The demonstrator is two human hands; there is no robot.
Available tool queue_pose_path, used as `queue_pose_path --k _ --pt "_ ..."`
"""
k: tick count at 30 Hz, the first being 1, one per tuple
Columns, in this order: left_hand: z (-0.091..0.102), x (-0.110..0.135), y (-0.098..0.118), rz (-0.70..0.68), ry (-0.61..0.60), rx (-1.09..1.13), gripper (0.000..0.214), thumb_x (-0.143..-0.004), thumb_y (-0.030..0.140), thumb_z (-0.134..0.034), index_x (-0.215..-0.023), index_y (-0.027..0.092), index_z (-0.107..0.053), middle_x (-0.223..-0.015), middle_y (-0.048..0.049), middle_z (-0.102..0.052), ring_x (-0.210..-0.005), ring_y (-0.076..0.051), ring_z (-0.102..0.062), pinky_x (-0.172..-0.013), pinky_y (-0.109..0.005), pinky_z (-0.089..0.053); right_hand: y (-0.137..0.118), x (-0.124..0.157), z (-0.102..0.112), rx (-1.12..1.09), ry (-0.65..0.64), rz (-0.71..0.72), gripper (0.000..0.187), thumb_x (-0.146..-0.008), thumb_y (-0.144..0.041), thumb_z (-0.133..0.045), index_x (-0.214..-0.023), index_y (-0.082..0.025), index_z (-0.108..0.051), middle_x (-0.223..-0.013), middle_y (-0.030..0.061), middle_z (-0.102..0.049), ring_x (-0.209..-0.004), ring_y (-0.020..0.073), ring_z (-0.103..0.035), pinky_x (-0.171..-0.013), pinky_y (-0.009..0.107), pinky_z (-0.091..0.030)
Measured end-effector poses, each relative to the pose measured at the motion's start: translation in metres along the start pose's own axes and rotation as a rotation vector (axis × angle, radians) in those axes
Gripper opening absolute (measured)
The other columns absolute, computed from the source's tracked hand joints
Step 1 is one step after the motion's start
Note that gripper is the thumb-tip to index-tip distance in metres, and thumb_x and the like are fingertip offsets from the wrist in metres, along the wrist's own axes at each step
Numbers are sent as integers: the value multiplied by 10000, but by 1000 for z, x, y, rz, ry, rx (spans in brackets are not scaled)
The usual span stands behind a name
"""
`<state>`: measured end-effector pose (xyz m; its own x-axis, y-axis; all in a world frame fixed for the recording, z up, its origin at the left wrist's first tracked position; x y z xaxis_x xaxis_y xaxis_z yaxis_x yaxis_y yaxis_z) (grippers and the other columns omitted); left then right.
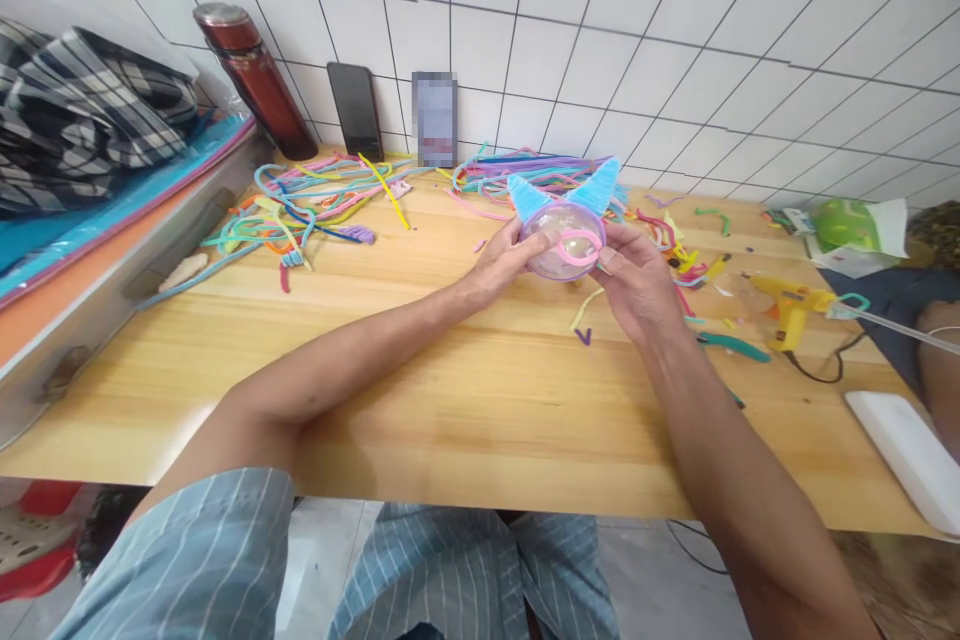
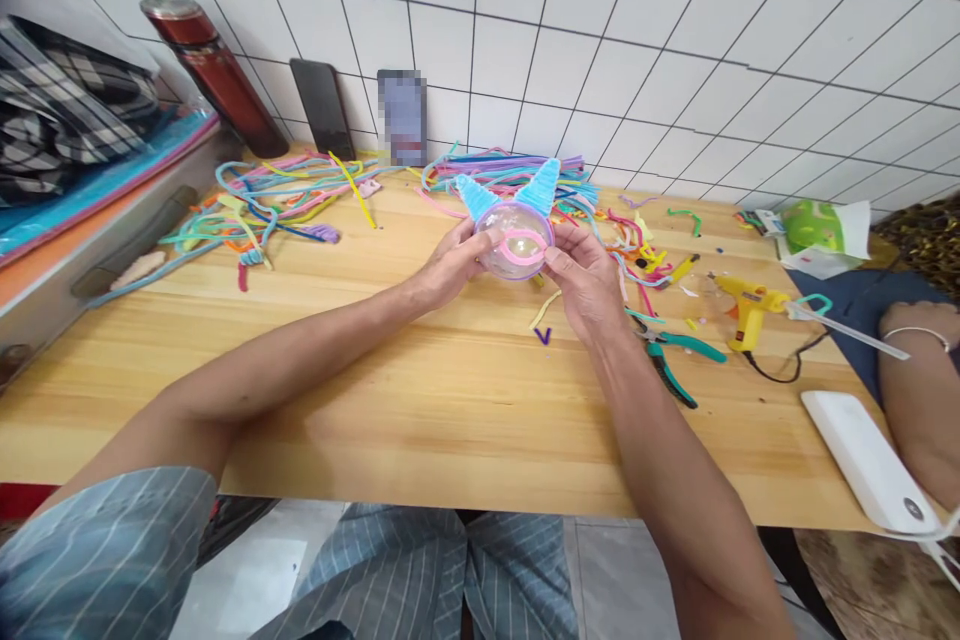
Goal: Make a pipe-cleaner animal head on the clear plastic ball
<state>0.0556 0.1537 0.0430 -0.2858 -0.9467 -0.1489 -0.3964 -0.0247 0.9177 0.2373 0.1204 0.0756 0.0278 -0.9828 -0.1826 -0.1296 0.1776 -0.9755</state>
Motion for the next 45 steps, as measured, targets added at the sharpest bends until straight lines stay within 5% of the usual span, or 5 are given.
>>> queue_pose_path --k 30,45 --pt "9 6 -6 -220 144 -293 657 -803 528 -801 -1321 195 -570 -1367 -134 -713 -1326 -312 -674 -1183 -447 -525 30 -8 7 -28 -13 -93 489 -644 -455 -1056 -1049 -324 -815 -1123 4 -831 -1067 208 -756 -1022 411 -638" --pt "11 15 7 -306 163 -442 661 -822 670 -790 -1263 226 -579 -1326 -140 -737 -1310 -348 -683 -1196 -493 -519 32 -5 3 -9 -35 -78 508 -677 -485 -1038 -1098 -327 -802 -1216 24 -831 -1169 254 -755 -1094 478 -616"
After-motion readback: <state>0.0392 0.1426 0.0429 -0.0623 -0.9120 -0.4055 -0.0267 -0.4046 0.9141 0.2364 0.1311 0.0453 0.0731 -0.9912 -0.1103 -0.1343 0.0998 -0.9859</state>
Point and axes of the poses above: each hand's wrist, its own x-axis away from the middle knuckle, its own z-axis out of the back of the hand, y = z × x, the point moved 9 cm from there along -x, towards the middle knuckle
